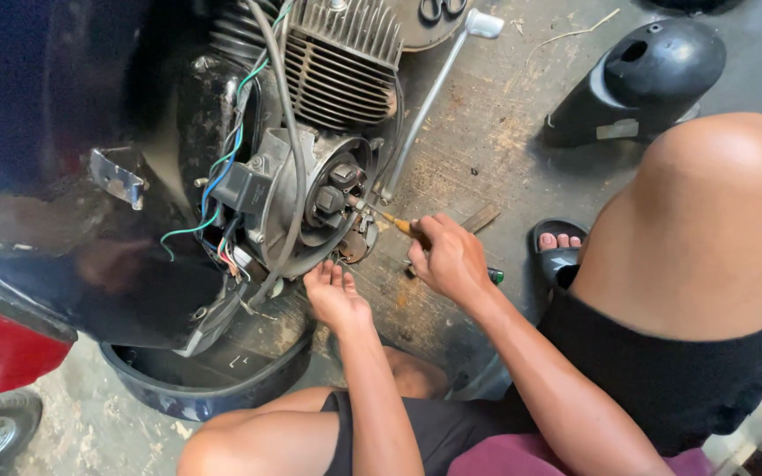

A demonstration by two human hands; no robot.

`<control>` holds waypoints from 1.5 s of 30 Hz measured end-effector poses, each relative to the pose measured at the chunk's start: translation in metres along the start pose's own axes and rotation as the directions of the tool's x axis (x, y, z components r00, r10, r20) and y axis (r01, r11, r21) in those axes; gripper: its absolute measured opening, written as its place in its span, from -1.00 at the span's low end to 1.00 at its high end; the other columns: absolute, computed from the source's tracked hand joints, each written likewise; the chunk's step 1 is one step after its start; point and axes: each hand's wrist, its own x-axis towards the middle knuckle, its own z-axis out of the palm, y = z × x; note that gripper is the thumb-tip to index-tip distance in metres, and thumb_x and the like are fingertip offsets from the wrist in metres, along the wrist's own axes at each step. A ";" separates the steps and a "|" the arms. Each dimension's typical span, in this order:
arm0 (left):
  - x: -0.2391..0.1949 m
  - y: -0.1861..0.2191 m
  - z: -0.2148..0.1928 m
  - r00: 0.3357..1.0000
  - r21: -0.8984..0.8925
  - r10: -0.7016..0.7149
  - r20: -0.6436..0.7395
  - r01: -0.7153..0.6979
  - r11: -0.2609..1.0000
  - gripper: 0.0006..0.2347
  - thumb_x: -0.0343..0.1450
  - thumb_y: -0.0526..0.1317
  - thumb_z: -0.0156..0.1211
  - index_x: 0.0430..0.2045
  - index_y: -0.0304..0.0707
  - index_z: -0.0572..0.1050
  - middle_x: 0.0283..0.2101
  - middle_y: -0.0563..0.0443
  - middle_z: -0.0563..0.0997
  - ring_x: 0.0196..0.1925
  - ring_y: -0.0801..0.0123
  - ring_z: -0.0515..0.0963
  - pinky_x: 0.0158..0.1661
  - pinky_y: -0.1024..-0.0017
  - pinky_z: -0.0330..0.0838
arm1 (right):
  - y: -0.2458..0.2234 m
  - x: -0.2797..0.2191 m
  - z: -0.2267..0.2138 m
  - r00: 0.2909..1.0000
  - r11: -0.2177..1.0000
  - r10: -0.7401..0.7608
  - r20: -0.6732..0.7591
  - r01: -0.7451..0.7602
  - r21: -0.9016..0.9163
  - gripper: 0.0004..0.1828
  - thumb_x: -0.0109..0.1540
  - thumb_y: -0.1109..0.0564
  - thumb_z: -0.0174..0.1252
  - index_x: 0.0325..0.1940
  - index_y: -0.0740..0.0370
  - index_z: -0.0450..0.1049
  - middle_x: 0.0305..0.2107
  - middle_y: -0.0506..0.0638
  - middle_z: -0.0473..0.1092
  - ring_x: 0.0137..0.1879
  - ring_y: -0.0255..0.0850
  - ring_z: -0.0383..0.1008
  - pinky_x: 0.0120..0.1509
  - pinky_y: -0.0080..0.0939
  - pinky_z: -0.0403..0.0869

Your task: Repairing a motorcycle engine by adjusting internal components with a screwdriver and a metal rod

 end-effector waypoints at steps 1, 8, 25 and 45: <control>-0.004 0.001 -0.003 1.000 0.003 0.000 -0.004 0.000 1.000 -0.74 0.30 -0.10 0.27 -0.22 -0.17 0.53 -0.21 0.09 0.52 -0.18 0.41 0.46 -0.22 0.49 0.30 | -0.002 -0.004 -0.002 1.000 1.000 0.002 0.004 -0.002 0.002 -0.74 0.20 -0.08 0.13 -0.07 -0.03 0.51 -0.38 0.03 0.40 -0.18 0.10 0.57 -0.14 0.12 0.55; -0.011 0.004 0.001 1.000 -0.001 0.006 -0.007 -0.006 1.000 -0.77 0.30 -0.12 0.28 -0.25 -0.16 0.51 -0.21 0.08 0.52 -0.18 0.40 0.46 -0.22 0.49 0.30 | 0.002 -0.001 0.006 1.000 1.000 -0.009 -0.026 0.009 0.024 -0.77 0.20 -0.05 0.12 -0.10 0.00 0.49 -0.38 0.04 0.37 -0.20 0.13 0.56 -0.17 0.14 0.55; -0.014 0.005 0.002 0.999 -0.006 0.011 -0.041 -0.011 1.000 -0.74 0.29 -0.11 0.30 -0.24 -0.19 0.50 -0.20 0.03 0.53 -0.16 0.35 0.45 -0.20 0.44 0.28 | -0.016 -0.012 0.006 0.991 0.981 -0.109 0.074 0.095 0.169 -0.80 0.18 0.00 0.16 -0.17 0.08 0.47 -0.43 0.08 0.35 -0.24 0.21 0.54 -0.24 0.18 0.53; -0.021 0.010 0.005 1.000 0.015 -0.011 -0.019 0.011 1.000 -0.75 0.33 -0.08 0.24 -0.21 -0.17 0.52 -0.23 0.11 0.51 -0.18 0.44 0.44 -0.19 0.51 0.29 | -0.026 -0.014 0.001 0.996 0.992 -0.091 -0.007 0.091 0.087 -0.86 0.21 0.06 0.11 -0.18 0.08 0.47 -0.46 0.03 0.31 -0.28 0.18 0.52 -0.27 0.12 0.51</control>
